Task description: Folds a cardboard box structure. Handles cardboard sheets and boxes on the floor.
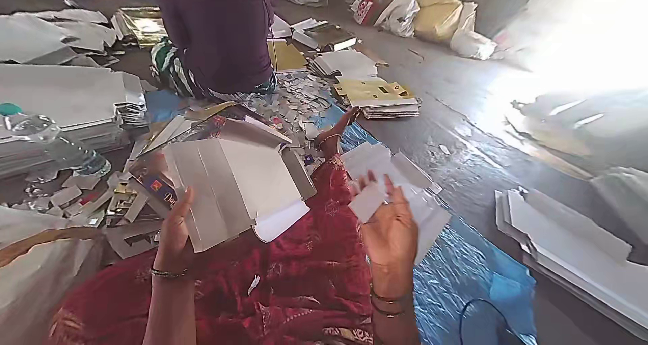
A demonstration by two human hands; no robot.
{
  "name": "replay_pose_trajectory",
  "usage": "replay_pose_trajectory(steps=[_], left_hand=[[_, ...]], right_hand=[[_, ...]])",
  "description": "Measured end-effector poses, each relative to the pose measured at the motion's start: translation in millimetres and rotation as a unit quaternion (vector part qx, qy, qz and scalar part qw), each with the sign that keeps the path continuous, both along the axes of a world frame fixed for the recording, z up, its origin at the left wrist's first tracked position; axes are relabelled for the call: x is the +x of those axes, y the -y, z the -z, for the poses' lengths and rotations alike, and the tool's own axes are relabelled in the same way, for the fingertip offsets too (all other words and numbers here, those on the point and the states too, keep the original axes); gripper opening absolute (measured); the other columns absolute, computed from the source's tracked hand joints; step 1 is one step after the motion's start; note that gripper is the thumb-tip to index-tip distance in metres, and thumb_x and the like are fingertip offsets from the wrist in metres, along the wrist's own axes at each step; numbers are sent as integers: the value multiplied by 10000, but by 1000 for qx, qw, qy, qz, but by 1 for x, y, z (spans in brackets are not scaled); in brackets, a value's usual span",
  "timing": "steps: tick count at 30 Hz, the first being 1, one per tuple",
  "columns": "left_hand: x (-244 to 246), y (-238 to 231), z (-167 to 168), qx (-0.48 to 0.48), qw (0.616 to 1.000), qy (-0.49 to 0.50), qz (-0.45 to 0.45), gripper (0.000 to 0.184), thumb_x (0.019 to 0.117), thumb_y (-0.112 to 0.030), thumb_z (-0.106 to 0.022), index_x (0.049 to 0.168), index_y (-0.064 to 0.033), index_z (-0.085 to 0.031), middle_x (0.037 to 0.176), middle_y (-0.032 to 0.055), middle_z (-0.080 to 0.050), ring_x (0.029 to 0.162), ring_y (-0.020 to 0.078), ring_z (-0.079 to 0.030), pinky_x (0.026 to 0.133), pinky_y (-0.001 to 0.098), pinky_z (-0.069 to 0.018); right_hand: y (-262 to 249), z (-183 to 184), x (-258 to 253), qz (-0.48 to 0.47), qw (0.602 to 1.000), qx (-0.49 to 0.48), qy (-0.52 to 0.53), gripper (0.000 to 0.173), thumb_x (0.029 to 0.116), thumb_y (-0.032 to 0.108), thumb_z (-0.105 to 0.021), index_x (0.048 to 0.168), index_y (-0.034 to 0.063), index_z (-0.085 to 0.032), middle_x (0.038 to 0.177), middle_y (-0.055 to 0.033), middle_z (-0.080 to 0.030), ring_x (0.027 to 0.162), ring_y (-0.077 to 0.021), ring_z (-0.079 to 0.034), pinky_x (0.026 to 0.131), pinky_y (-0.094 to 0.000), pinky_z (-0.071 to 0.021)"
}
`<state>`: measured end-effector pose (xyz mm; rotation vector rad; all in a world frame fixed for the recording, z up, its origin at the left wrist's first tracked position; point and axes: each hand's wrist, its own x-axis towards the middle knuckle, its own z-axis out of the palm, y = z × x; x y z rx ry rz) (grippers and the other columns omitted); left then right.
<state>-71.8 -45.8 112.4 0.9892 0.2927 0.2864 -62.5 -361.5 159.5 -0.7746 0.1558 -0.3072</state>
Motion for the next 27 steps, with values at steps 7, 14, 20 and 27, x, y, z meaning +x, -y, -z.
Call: replay_pose_trajectory(steps=[7, 14, 20, 27], left_hand=[[6, -7, 13, -31, 999, 32, -22, 336, 1117, -195, -273, 1235, -126, -580, 994, -17, -756, 911, 65, -736, 797, 265, -634], [4, -15, 21, -71, 996, 39, -32, 361, 1124, -258, -283, 1235, -126, -601, 997, 20, -754, 914, 102, -739, 794, 302, -637], [2, -27, 24, -68, 998, 1, -12, 352, 1120, -276, -313, 1242, -127, -608, 984, 42, -756, 884, 126, -747, 761, 321, -644], [0, -20, 21, -54, 998, -24, -11, 321, 1115, -234, -317, 1266, -117, -575, 990, 43, -749, 884, 124, -744, 761, 315, -642]], right_hand=[[-7, -24, -11, -10, 993, 23, 116, 475, 1132, 319, -124, 1396, 177, -493, 1260, 5, -671, 1165, -138, -662, 988, -318, -557], [-98, 22, -42, -384, 910, -106, 117, 498, 1106, 364, -378, 1325, -36, -581, 1478, -185, -547, 1377, -296, -527, 1138, -450, -458], [-80, 58, -25, -311, 946, -46, -81, 388, 1118, 199, -275, 1181, 39, -623, 1163, -108, -705, 1025, -215, -709, 911, -381, -592], [-84, 136, -50, -336, 909, 24, -247, 571, 1125, 428, -254, 1458, -10, -405, 1244, -184, -683, 1086, -288, -714, 959, -414, -584]])
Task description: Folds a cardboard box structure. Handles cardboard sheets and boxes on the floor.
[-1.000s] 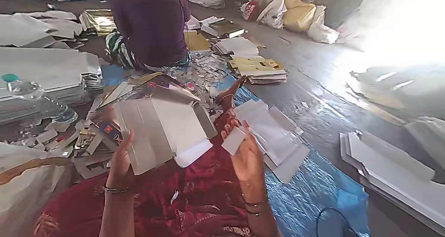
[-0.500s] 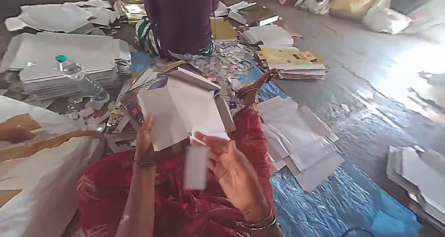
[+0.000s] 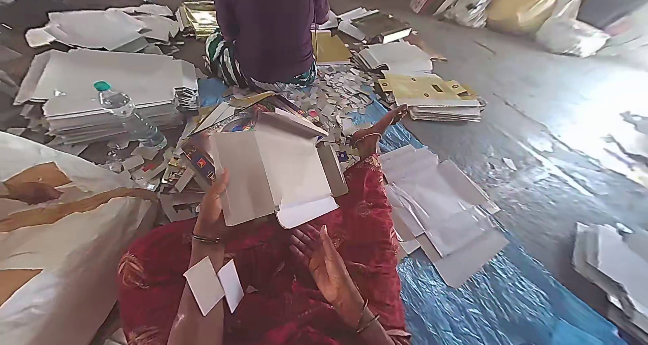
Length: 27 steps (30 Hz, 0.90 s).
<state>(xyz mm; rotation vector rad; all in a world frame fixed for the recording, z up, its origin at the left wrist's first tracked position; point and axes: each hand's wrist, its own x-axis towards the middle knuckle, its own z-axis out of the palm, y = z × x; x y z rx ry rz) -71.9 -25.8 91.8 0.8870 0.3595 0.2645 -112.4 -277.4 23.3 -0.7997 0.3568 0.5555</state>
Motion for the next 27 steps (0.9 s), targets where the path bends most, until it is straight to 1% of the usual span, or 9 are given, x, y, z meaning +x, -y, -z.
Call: replay_pose_trajectory(steps=[3, 8, 12, 15, 17, 19, 21, 24, 27], left_hand=[[-6, 4, -4, 41, 999, 10, 29, 348, 1116, -195, -265, 1233, -104, -580, 978, 15, -758, 891, 92, -742, 788, 281, -636], [-14, 3, 3, 15, 994, 73, 82, 439, 1101, -207, -225, 1128, -129, -655, 969, 18, -776, 892, 100, -750, 800, 299, -637], [-22, -7, 12, -24, 988, 115, 96, 212, 1007, -240, -517, 1005, -171, -717, 918, 31, -783, 847, 114, -758, 769, 317, -643], [-8, -17, 16, 43, 996, 48, 65, 246, 1081, -193, -376, 1221, -106, -558, 996, 43, -750, 896, 135, -741, 793, 330, -636], [10, -21, 24, 102, 992, 6, 79, 420, 1108, -256, -318, 1504, -117, -348, 1223, 66, -677, 1013, 165, -702, 832, 346, -602], [19, -26, 39, 131, 986, 7, 106, 545, 1111, -331, -285, 1612, -148, -171, 1531, 90, -490, 1279, 230, -592, 993, 424, -531], [22, -22, 42, 106, 987, 21, 122, 528, 1116, -372, -236, 1594, -149, -269, 1507, 94, -527, 1280, 270, -599, 1000, 475, -531], [19, -17, 35, 45, 973, 84, 213, 697, 1074, -509, 3, 1585, -130, -283, 1451, 143, -578, 1254, 324, -625, 1001, 508, -544], [0, -7, 4, -26, 989, 48, 136, 804, 1039, -564, 87, 1499, -71, -351, 1200, 132, -676, 1031, 234, -692, 830, 400, -591]], right_hand=[[-10, 12, 14, 62, 998, -2, 7, 557, 1120, 423, -302, 1524, 39, -316, 1338, -163, -606, 1134, -250, -677, 966, -381, -572], [-15, 16, 37, 139, 990, 3, -5, 358, 1094, 300, -447, 1383, 90, -475, 1226, -92, -658, 1073, -164, -677, 904, -332, -577], [-12, -4, 44, 195, 979, -9, 62, 259, 1048, 72, -514, 1304, 45, -486, 1047, -105, -699, 923, -174, -722, 815, -361, -626], [2, -38, 69, 260, 945, -86, 177, 422, 1037, 48, -520, 1438, 30, -391, 1206, -115, -637, 1051, -168, -678, 905, -380, -601], [16, -59, 92, 297, 904, -139, 276, 506, 1037, 56, -534, 1489, 17, -309, 1278, -117, -594, 1132, -151, -645, 981, -370, -572], [26, -76, 113, 315, 852, -182, 378, 526, 1033, 63, -533, 1489, -14, -281, 1284, -121, -589, 1158, -142, -640, 1015, -354, -557], [29, -88, 121, 311, 795, -243, 460, 460, 1025, 58, -548, 1414, -86, -348, 1225, -118, -617, 1122, -103, -653, 1003, -305, -561], [30, -81, 115, 252, 635, -397, 613, 232, 1003, 68, -586, 1089, -138, -649, 1041, -106, -734, 1009, -21, -687, 930, -214, -558], [37, -59, 102, 58, 530, -368, 762, 313, 1077, 127, -432, 1260, 59, -677, 1347, -111, -675, 1344, -192, -576, 1188, -389, -416]])
